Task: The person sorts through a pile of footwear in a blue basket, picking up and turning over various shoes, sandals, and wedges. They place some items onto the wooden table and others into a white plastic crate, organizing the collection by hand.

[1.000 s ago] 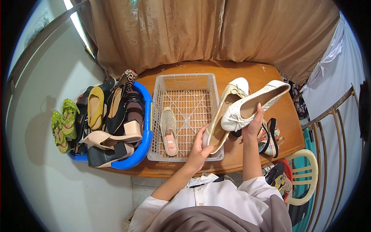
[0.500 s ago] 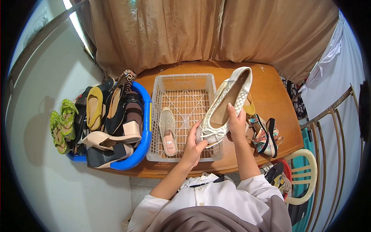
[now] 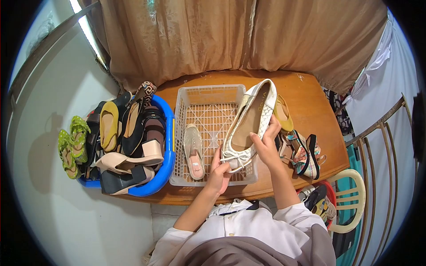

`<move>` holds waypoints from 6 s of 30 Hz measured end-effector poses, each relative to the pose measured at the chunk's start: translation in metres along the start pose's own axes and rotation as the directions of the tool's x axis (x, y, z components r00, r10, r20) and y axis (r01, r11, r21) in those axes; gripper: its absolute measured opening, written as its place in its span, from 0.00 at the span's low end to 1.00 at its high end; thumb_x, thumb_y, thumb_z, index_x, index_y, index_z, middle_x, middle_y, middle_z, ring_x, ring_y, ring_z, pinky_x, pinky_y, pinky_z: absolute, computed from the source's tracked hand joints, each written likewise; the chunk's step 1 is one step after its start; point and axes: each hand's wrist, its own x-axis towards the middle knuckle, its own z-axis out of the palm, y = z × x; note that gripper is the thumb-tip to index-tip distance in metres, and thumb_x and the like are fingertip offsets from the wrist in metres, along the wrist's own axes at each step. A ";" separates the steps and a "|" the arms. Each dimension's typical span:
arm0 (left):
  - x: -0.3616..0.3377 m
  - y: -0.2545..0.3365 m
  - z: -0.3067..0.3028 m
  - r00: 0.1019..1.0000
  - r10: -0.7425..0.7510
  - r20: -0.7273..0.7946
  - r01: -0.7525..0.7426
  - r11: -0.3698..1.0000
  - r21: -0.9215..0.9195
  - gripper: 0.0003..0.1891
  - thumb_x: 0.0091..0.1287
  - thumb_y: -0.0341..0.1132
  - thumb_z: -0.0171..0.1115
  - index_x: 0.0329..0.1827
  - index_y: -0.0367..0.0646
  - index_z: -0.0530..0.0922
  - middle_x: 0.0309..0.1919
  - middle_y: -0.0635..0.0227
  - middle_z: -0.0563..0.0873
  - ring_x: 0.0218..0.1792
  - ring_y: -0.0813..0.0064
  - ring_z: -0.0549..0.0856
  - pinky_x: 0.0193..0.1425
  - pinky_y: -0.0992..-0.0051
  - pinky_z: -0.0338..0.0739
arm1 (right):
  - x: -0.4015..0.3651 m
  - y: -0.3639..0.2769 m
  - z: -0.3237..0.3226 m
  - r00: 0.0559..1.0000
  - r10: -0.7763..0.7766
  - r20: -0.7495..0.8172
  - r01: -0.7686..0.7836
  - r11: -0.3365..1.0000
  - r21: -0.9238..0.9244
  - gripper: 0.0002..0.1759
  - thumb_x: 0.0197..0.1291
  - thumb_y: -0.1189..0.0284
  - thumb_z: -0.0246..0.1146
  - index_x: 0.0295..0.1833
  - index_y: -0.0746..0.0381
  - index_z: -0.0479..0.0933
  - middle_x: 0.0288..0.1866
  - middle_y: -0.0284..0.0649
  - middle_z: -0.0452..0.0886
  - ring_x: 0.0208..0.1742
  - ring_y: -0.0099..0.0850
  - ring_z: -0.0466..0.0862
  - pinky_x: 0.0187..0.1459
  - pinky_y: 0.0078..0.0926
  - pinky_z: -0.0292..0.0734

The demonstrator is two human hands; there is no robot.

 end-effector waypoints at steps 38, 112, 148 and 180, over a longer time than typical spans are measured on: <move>0.013 -0.032 0.011 0.979 -0.122 0.163 0.073 0.959 0.274 0.39 0.52 0.25 0.50 0.70 0.49 0.48 0.62 0.63 0.63 0.63 0.70 0.65 0.64 0.69 0.61 | -0.030 0.026 -0.013 0.735 0.501 0.456 -0.617 0.217 0.757 0.29 0.52 0.80 0.65 0.60 0.66 0.63 0.50 0.40 0.76 0.50 0.28 0.78 0.51 0.26 0.74; -0.121 0.109 -0.090 0.556 0.827 -0.081 -0.359 0.327 0.874 0.06 0.63 0.21 0.56 0.41 0.35 0.71 0.33 0.68 0.76 0.37 0.82 0.77 0.44 0.81 0.72 | 0.011 -0.093 0.081 0.699 -0.412 0.584 0.122 0.874 0.471 0.20 0.55 0.71 0.62 0.54 0.62 0.70 0.52 0.47 0.73 0.56 0.43 0.73 0.56 0.34 0.68; -0.141 0.190 -0.117 0.630 0.775 0.046 -0.688 0.530 0.496 0.29 0.63 0.33 0.57 0.63 0.39 0.54 0.48 0.52 0.74 0.47 0.70 0.78 0.51 0.72 0.73 | 0.041 -0.173 0.118 0.734 -0.666 -0.135 0.606 0.552 0.572 0.10 0.40 0.77 0.69 0.33 0.64 0.83 0.34 0.41 0.84 0.43 0.41 0.83 0.61 0.53 0.67; -0.164 0.165 -0.141 0.744 0.602 -0.291 -0.644 0.761 -0.072 0.39 0.47 0.28 0.49 0.69 0.42 0.53 0.58 0.45 0.70 0.55 0.40 0.74 0.56 0.49 0.75 | 0.095 -0.195 0.328 0.255 -0.678 0.690 0.936 0.351 -0.002 0.22 0.46 0.67 0.64 0.52 0.46 0.75 0.55 0.25 0.73 0.57 0.28 0.69 0.53 0.35 0.66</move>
